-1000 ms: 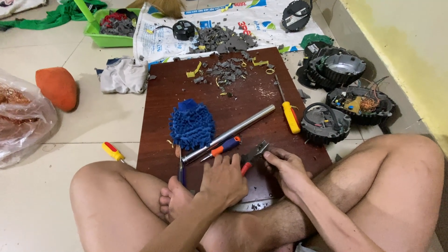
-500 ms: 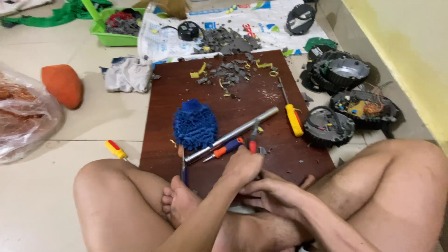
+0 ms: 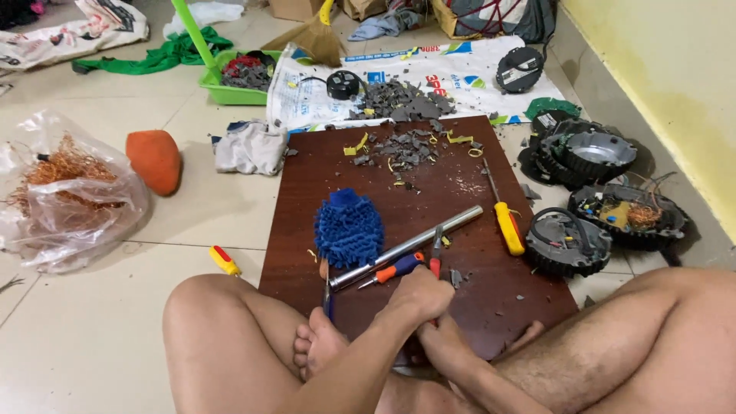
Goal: The person sits on the floor and uses a blue duster to clean a wooden board. They then use pliers and a knife to strip wires and manipulate small electronic components on the board.
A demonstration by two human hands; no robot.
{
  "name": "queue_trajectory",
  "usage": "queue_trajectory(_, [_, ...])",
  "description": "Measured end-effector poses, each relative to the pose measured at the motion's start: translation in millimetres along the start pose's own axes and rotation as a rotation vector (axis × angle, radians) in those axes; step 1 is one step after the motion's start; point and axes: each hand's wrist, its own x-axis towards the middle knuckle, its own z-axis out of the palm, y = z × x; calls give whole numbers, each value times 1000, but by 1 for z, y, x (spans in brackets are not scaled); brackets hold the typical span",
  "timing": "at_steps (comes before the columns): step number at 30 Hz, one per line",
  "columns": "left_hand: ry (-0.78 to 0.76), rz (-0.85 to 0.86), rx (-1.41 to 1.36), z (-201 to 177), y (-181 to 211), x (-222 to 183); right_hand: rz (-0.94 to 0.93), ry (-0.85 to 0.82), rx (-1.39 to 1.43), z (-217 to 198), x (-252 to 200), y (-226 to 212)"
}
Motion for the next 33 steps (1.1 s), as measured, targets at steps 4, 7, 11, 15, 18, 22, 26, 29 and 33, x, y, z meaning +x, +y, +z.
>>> queue_trajectory(4, [-1,-14,20,-1,3,-2,-29,39,43,1,19,16])
queue_trajectory(7, [-2,-1,24,1,0,2,-28,46,16,1,5,2])
queue_trajectory(11, [-9,66,-29,16,-36,49,201,-367,281,-32,-22,-25])
queue_trajectory(15, [-159,79,-238,0,-51,39,262,-376,251,-76,-34,-63])
queue_trajectory(18, [-208,9,-381,7,-65,51,125,103,312,-98,-3,-53])
queue_trajectory(22, [-197,61,-281,15,-68,53,-57,160,279,-99,23,-47])
queue_trajectory(26, [-252,122,-20,26,-63,42,-72,43,310,-80,24,-53])
queue_trajectory(29, [-103,54,253,13,-31,-7,-105,84,252,-95,68,-12])
queue_trajectory(33, [-72,-3,354,19,-21,-15,-143,135,271,-92,64,-6])
